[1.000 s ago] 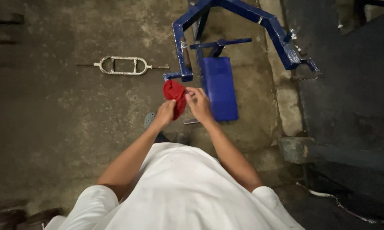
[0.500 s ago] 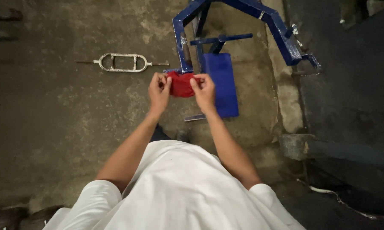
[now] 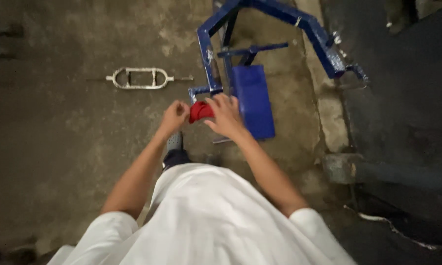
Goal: Clean the benches and machines in the gym using a cloth.
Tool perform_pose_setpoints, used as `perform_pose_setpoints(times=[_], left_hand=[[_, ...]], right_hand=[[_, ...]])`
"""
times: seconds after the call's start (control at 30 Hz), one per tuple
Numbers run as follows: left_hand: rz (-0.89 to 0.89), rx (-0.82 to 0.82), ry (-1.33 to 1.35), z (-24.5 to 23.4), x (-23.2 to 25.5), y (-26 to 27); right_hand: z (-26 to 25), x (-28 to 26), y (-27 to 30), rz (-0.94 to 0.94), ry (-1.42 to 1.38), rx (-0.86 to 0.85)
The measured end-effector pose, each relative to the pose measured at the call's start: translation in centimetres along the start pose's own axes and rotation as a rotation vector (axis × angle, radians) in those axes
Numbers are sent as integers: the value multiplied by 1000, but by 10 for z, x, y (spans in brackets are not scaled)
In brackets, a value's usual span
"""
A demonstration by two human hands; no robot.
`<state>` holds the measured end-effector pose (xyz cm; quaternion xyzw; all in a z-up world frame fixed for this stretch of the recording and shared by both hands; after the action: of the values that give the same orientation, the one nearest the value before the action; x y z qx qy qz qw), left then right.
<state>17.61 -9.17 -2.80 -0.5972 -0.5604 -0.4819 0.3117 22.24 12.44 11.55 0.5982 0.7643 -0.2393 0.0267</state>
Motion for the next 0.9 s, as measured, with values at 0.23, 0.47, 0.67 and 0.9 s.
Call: perform_pose_setpoints(times=[0.23,0.47,0.67,0.9], left_hand=[[335,184,-144,50,-73,-49],[261,55,-38,51,-51,-42],[243,5,64,63,-107,-66],[30,-38,305,43,-51,-36]], right_hand=[[121,31,1,39,168,-405],[73,108,19,169,65,-397],[97,60,2,168,299,-386],[118,27,5,-47,319,-296]])
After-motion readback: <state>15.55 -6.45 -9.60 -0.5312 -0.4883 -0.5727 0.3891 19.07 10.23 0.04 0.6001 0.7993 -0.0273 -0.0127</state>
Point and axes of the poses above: each hand's wrist, its own y-axis away from the middle knuckle, its own z-axis out of the palm, x = y × z, the point moved 1 cm from there along -y, towards the middle knuckle, and after that the axes turned 9 degrees about z, right-handed, at the moved point
